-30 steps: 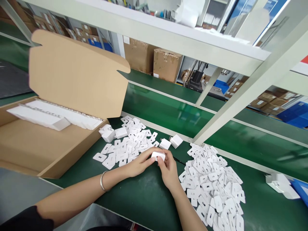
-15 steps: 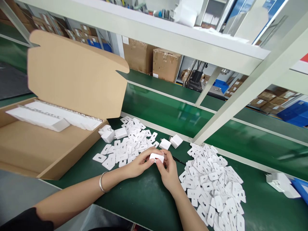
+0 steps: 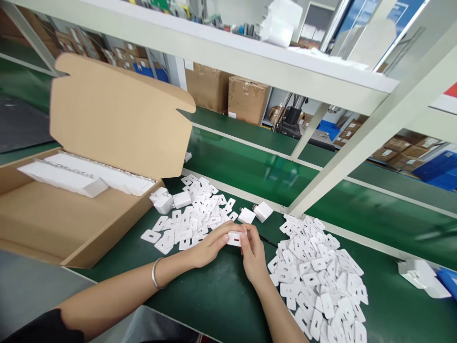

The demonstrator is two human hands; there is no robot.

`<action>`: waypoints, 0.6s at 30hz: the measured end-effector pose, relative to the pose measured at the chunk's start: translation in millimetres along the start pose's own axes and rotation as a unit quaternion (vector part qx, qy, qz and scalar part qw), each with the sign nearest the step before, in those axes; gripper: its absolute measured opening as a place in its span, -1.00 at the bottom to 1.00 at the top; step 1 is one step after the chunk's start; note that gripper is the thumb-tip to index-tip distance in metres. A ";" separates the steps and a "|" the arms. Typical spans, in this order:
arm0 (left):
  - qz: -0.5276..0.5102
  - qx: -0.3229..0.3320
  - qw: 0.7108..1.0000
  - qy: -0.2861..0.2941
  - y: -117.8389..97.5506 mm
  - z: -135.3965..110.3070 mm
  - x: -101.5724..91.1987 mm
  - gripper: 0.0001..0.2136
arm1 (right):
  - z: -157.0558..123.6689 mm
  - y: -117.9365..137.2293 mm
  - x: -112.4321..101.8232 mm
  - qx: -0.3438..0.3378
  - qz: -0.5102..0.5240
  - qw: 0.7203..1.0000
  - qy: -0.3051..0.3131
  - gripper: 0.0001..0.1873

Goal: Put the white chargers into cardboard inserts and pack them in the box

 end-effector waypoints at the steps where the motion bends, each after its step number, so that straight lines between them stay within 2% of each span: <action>1: 0.000 -0.014 1.000 -0.004 2.9 0.3 -0.3 -0.52 | 0.4 1.5 -0.2 -0.007 -0.007 1.000 0.000 -0.56; 5: -0.007 -0.056 0.998 -0.016 13.8 1.9 -0.8 -0.56 | 1.6 9.5 0.3 -0.024 -0.024 0.999 0.005 -0.58; 12: -0.016 -0.037 0.999 -0.031 10.6 2.5 -3.5 -0.55 | -0.9 14.3 -0.2 -0.020 -0.007 1.000 -0.014 -0.59; 15: -0.008 -0.063 0.998 -0.016 13.5 0.8 -2.6 -0.57 | -1.6 5.0 0.6 0.003 0.005 1.000 -0.018 -0.56; 18: -0.003 -0.069 0.997 0.023 15.7 -1.1 2.9 -0.59 | -1.9 -6.6 -1.7 0.038 0.026 0.998 -0.033 -0.52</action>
Point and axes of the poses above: each hand's wrist, its own z-axis towards the middle knuckle, its own x-axis out of the palm, y = z × x, the point moved 8 cm from there along z, towards the middle knuckle, and after that the axes turned 3 degrees about -x, right-handed, at the moved point
